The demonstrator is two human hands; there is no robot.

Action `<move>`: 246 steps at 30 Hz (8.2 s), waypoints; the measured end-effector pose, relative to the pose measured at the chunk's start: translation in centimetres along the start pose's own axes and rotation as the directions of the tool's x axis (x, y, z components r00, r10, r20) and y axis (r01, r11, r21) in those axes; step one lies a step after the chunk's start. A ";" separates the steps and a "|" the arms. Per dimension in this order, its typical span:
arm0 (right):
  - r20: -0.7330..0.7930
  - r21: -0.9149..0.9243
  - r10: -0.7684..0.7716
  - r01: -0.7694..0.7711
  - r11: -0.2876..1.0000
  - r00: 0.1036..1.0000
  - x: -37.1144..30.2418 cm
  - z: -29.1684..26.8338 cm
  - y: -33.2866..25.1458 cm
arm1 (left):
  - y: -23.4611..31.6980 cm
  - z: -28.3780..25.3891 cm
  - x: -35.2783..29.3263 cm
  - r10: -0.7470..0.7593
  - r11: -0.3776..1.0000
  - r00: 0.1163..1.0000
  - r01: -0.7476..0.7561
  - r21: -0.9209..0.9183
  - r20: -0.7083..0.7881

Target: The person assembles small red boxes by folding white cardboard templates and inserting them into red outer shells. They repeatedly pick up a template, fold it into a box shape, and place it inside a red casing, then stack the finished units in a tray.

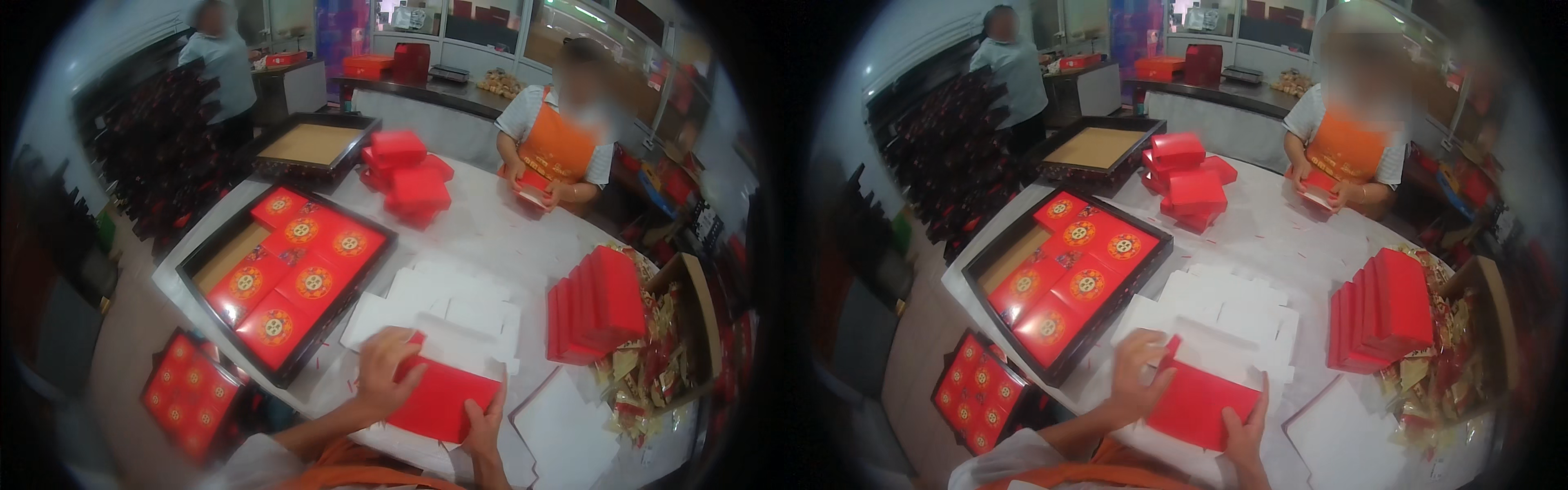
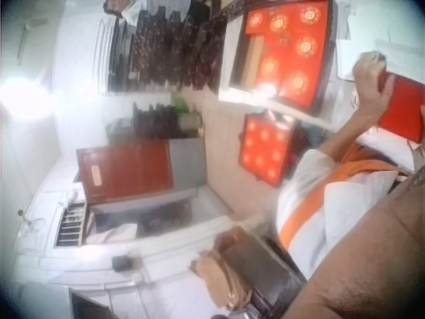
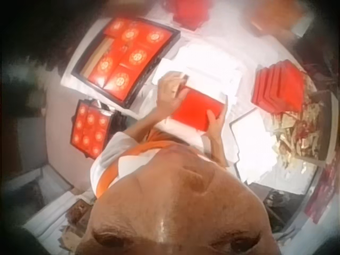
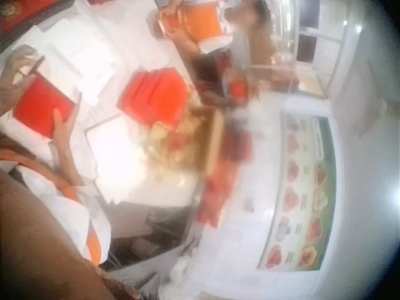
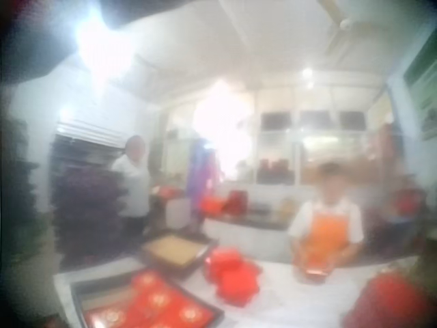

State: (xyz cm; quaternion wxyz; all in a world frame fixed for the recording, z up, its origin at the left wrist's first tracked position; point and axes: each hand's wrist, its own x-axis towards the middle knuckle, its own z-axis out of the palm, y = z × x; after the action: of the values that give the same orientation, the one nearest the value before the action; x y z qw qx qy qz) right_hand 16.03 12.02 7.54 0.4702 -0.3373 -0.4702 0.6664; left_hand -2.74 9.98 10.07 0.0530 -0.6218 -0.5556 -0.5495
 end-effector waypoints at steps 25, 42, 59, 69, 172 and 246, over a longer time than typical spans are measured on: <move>-0.084 -0.332 0.138 -0.158 0.930 0.987 -6.3 -1.7 6.1 | 1.3 -3.1 -13.9 -0.434 0.867 0.674 0.492 0.074 0.598; -0.092 -0.238 0.126 -0.144 0.961 0.988 -5.6 -0.9 5.0 | 1.9 -1.3 -12.6 -0.649 0.497 0.581 0.813 -0.304 0.491; -0.072 -0.207 0.191 -0.202 0.957 0.979 -5.3 -1.7 5.5 | 1.4 -1.1 -14.0 -0.579 0.548 0.666 0.745 -0.379 0.471; -0.076 -0.267 0.078 -0.096 0.959 0.994 -7.2 -1.7 6.2 | 2.2 -1.9 -14.6 -0.574 0.637 0.726 0.686 -0.351 0.378; -0.090 -0.454 -0.068 0.019 0.891 0.994 0.0 -0.8 -1.3 | 0.8 1.4 -10.4 -0.762 0.397 0.599 0.733 -0.553 0.248; -0.186 0.300 0.022 0.036 0.953 0.982 -0.4 1.1 1.0 | 0.9 -3.0 -9.1 0.036 -0.426 0.564 0.755 -0.498 0.825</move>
State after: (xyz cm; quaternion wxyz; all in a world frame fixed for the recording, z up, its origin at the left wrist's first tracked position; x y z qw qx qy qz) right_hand 14.86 11.17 6.92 0.5607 -0.3208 -0.3176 0.6941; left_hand -1.93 1.86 4.97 -0.8005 -0.2605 -0.0999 -0.5305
